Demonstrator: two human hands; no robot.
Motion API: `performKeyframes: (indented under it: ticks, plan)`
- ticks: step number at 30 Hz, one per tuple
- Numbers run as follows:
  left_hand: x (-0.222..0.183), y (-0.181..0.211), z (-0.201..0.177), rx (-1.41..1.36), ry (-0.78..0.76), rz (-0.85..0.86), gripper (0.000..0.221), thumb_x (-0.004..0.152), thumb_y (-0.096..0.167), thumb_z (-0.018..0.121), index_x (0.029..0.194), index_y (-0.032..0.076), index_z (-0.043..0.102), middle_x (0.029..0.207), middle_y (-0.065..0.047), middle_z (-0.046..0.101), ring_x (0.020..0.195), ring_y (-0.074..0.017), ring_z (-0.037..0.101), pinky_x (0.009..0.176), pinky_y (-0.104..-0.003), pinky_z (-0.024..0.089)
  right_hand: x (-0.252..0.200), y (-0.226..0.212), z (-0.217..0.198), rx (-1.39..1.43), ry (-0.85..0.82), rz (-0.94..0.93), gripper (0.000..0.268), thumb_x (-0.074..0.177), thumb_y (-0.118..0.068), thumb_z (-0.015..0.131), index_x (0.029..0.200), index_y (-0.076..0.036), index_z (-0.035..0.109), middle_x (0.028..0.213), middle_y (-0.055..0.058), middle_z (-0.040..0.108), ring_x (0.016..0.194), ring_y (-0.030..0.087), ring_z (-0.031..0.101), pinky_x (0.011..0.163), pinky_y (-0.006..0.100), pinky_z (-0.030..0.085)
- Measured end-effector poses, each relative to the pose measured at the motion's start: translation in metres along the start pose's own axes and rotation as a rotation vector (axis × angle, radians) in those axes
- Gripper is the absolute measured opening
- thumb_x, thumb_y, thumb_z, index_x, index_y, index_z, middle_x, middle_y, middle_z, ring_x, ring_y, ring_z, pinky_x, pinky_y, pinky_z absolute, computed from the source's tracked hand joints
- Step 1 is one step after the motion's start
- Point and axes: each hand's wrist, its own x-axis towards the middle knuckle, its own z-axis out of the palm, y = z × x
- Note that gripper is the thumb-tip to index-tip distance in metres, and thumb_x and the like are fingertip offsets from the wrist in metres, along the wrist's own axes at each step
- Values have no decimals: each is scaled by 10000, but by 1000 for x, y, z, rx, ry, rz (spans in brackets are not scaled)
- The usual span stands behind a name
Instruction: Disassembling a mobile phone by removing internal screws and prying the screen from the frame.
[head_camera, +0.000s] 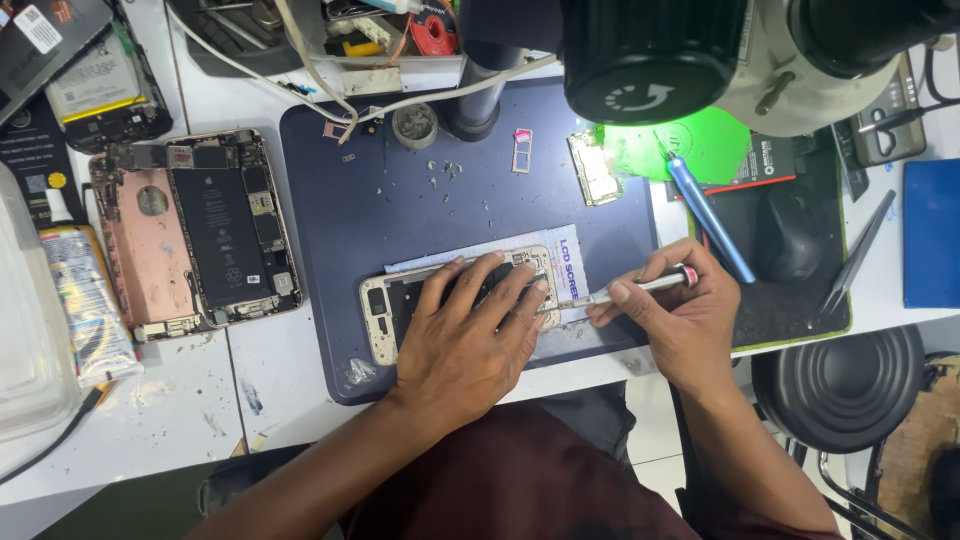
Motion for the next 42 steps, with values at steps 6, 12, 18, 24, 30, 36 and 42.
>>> performKeyframes:
  ticks: [6, 12, 18, 24, 30, 36, 42]
  plan:
    - [0, 0, 0, 17, 11, -4, 208, 995, 229, 694, 1172, 125, 730, 1260, -31, 685, 1199, -285, 629, 986, -449, 472, -9, -12, 5, -59, 33, -63, 329, 876, 31, 727, 893, -75, 416, 740, 220, 691, 577, 280, 744, 603, 329, 666]
    - [-1, -1, 0, 21, -1, 12, 230, 992, 229, 710, 1193, 117, 712, 1273, -37, 676, 1203, -291, 625, 993, -454, 471, -11, -17, 7, -103, 2, -165, 311, 875, 20, 735, 899, -62, 436, 732, 220, 694, 596, 272, 749, 587, 286, 640]
    - [-1, -1, 0, 43, -5, 18, 215, 997, 234, 705, 1189, 137, 717, 1274, -23, 678, 1200, -281, 628, 993, -442, 469, -13, -20, 9, -131, 14, -205, 316, 870, 10, 739, 869, -55, 430, 707, 227, 688, 605, 272, 754, 615, 293, 628]
    - [-3, -2, 2, 50, -11, 45, 230, 996, 227, 691, 1203, 131, 714, 1294, -42, 675, 1204, -302, 627, 1002, -466, 471, -16, -19, 8, -135, 22, -239, 314, 852, 31, 753, 868, -47, 449, 676, 204, 655, 600, 282, 759, 627, 306, 650]
    - [-4, -1, 4, 76, 4, 68, 228, 1008, 222, 687, 1208, 116, 713, 1291, -55, 678, 1207, -313, 630, 1006, -486, 487, -22, -20, 6, -445, 59, -488, 332, 826, -30, 837, 863, -45, 507, 705, 80, 650, 728, 248, 797, 614, 220, 565]
    - [-6, -1, 5, 81, 9, 71, 240, 1015, 232, 680, 1222, 115, 714, 1305, -61, 677, 1212, -319, 628, 1027, -499, 488, -29, -37, 6, -584, -138, -749, 345, 834, 25, 809, 912, 22, 473, 817, 101, 652, 837, 307, 821, 669, 281, 663]
    - [-5, 0, 4, 88, 5, 57, 245, 1015, 254, 697, 1221, 125, 732, 1301, -45, 681, 1220, -308, 630, 1034, -475, 481, -27, -57, 7, -645, -221, -680, 304, 851, -18, 780, 885, 20, 480, 892, 163, 758, 879, 257, 820, 686, 223, 639]
